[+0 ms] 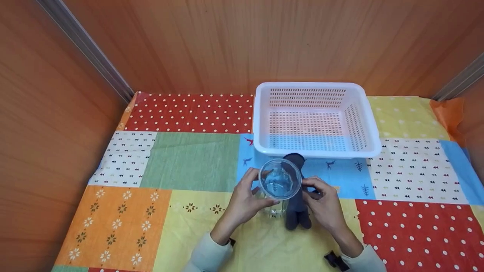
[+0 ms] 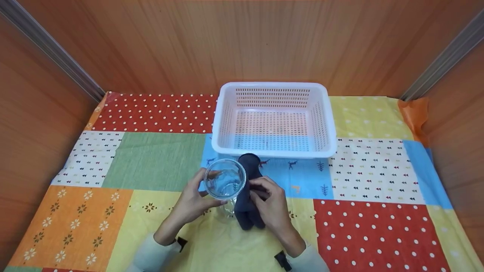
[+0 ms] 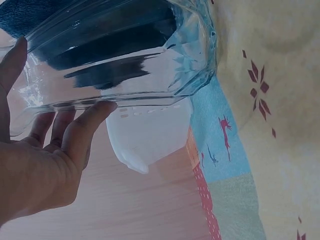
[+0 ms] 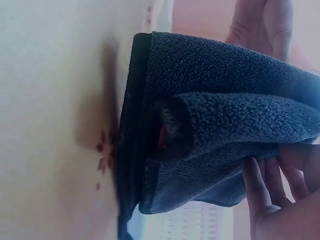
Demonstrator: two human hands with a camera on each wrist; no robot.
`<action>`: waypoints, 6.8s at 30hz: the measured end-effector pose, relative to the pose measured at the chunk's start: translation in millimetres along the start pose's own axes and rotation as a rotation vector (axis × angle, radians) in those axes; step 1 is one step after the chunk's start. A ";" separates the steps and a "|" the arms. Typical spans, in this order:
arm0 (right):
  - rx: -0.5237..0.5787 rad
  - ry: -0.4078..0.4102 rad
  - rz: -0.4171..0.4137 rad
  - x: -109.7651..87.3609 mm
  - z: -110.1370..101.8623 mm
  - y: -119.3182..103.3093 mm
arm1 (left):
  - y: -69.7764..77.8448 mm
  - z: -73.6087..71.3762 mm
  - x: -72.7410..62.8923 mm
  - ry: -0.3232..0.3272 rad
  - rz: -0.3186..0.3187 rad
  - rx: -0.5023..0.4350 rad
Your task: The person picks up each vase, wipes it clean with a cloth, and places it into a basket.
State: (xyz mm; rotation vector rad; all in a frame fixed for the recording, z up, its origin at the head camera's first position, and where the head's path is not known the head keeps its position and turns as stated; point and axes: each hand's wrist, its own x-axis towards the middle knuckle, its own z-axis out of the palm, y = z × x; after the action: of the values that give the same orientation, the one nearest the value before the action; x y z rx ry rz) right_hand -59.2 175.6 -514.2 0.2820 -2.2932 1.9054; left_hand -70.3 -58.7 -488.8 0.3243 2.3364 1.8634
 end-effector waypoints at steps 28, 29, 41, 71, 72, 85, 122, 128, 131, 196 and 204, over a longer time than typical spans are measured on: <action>-0.020 0.005 0.045 -2.5 1.9 4.8 | -1.8 -0.4 -1.7 -0.003 0.002 -0.012; -0.019 0.005 0.033 -1.6 1.7 1.3 | -1.6 -0.2 -1.6 -0.002 -0.001 -0.013; -0.014 -0.002 0.051 1.3 0.2 -9.8 | -0.1 0.3 -0.5 0.002 0.005 0.000; -0.049 -0.023 0.152 -1.3 -1.9 21.6 | 0.0 -0.3 -1.5 -0.003 0.000 0.000; -0.048 -0.019 0.140 -1.4 -1.7 20.5 | 0.2 -0.3 -1.5 -0.003 0.002 -0.001; -0.009 -0.001 0.006 1.0 -0.4 -16.7 | -1.6 1.1 -1.0 0.006 -0.001 0.013; -0.071 -0.017 0.162 -1.3 0.3 13.1 | -2.9 0.6 -1.0 0.009 0.000 0.030; -0.042 -0.023 0.074 2.4 -1.1 -8.3 | -2.8 1.0 -0.7 0.014 0.002 0.020; -0.038 -0.018 0.072 4.3 -2.0 -16.4 | -2.5 1.4 -0.1 0.011 0.001 0.014; -0.061 -0.034 0.203 0.7 -1.0 17.0 | -3.4 0.7 -1.5 0.008 0.014 -0.008; -0.057 -0.023 0.129 -0.8 0.2 13.2 | -2.8 1.0 -1.7 0.014 0.000 0.013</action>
State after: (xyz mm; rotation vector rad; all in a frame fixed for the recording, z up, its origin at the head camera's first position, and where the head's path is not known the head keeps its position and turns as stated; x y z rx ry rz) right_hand -61.6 177.7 -527.0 0.1538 -2.4314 1.8999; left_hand -68.7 -58.8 -491.8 0.3133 2.3584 1.8580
